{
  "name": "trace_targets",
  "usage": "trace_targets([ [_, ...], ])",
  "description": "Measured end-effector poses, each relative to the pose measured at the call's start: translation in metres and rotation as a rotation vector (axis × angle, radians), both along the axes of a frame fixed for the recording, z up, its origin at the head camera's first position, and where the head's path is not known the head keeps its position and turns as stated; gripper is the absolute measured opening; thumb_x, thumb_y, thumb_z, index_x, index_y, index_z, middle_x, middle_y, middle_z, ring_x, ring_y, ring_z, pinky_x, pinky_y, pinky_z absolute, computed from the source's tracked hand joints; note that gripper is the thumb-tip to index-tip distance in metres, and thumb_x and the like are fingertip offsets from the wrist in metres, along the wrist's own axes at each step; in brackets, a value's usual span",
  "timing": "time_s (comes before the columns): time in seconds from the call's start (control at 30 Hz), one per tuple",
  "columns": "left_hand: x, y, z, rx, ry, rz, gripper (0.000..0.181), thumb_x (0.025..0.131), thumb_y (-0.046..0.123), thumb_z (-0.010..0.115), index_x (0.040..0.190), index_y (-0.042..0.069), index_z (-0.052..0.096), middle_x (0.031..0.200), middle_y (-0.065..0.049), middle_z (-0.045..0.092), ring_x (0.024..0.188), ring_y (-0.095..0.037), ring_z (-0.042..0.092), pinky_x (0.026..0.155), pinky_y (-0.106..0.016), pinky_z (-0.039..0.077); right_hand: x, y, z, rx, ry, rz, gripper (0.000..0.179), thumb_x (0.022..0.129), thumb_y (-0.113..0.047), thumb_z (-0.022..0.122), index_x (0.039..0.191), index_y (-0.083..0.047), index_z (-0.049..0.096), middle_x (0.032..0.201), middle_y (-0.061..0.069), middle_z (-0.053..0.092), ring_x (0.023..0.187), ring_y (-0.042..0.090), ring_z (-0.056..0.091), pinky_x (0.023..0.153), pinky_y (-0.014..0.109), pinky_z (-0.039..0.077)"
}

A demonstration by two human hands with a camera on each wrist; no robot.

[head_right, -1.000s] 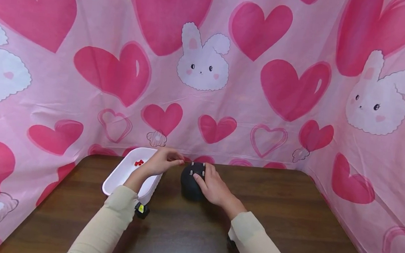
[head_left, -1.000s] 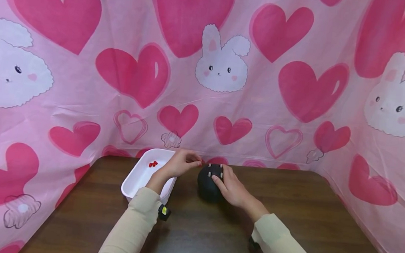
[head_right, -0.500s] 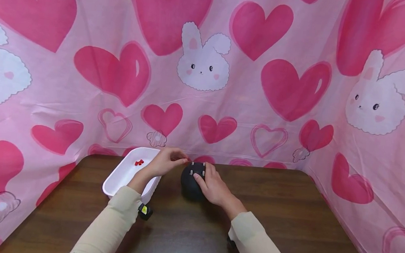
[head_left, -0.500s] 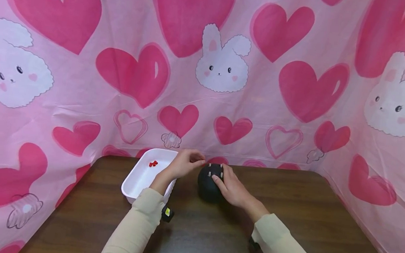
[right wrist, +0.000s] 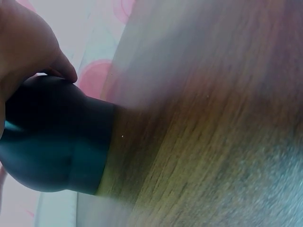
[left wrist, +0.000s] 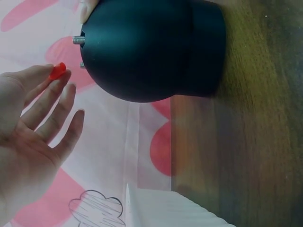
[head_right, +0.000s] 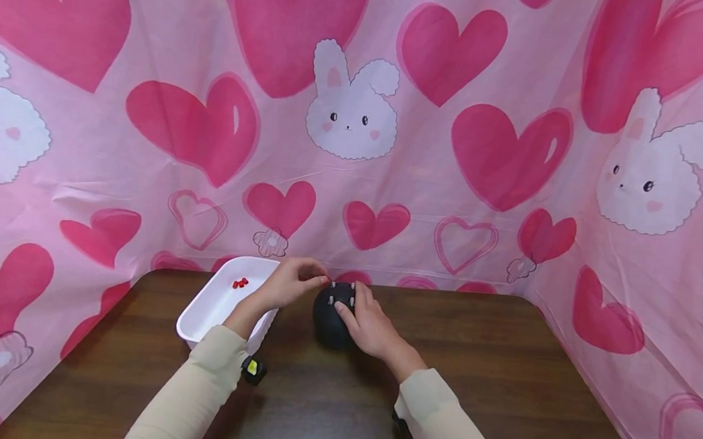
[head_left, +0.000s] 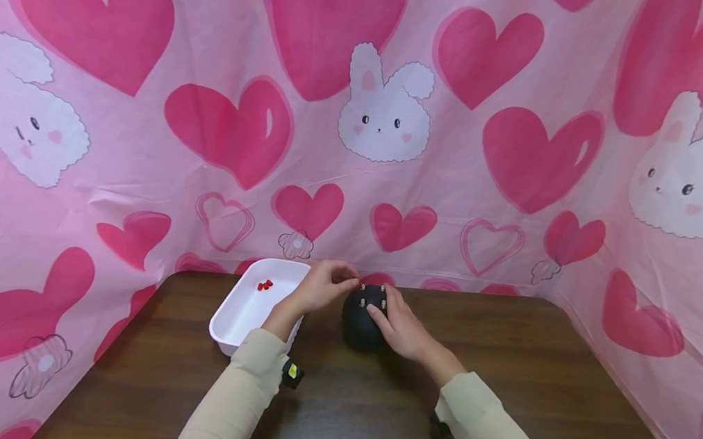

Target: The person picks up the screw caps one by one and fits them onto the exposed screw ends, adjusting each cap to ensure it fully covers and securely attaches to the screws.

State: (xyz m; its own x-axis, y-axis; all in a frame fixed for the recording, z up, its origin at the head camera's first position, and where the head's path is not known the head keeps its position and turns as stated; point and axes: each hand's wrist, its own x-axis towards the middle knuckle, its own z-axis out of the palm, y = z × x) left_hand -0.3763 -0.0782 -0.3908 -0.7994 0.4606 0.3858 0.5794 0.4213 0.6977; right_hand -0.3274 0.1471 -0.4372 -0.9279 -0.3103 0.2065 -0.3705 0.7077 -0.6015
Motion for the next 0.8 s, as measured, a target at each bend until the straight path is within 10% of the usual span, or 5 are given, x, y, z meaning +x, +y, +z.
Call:
trace_targets([
  [0.8,-0.001,0.017,0.003,0.033,-0.014,0.030,0.016,0.097,0.017,0.071,0.112,0.015,0.076,0.103,-0.001,0.075,0.092,-0.018,0.069,0.084,-0.032,0.060,-0.001,-0.002,-0.002,0.003,0.000,-0.010,0.076,0.106,-0.042,0.050,0.159,0.003,0.018,0.157,0.024,0.032,0.142,0.040,0.040,0.118,0.056,0.031],
])
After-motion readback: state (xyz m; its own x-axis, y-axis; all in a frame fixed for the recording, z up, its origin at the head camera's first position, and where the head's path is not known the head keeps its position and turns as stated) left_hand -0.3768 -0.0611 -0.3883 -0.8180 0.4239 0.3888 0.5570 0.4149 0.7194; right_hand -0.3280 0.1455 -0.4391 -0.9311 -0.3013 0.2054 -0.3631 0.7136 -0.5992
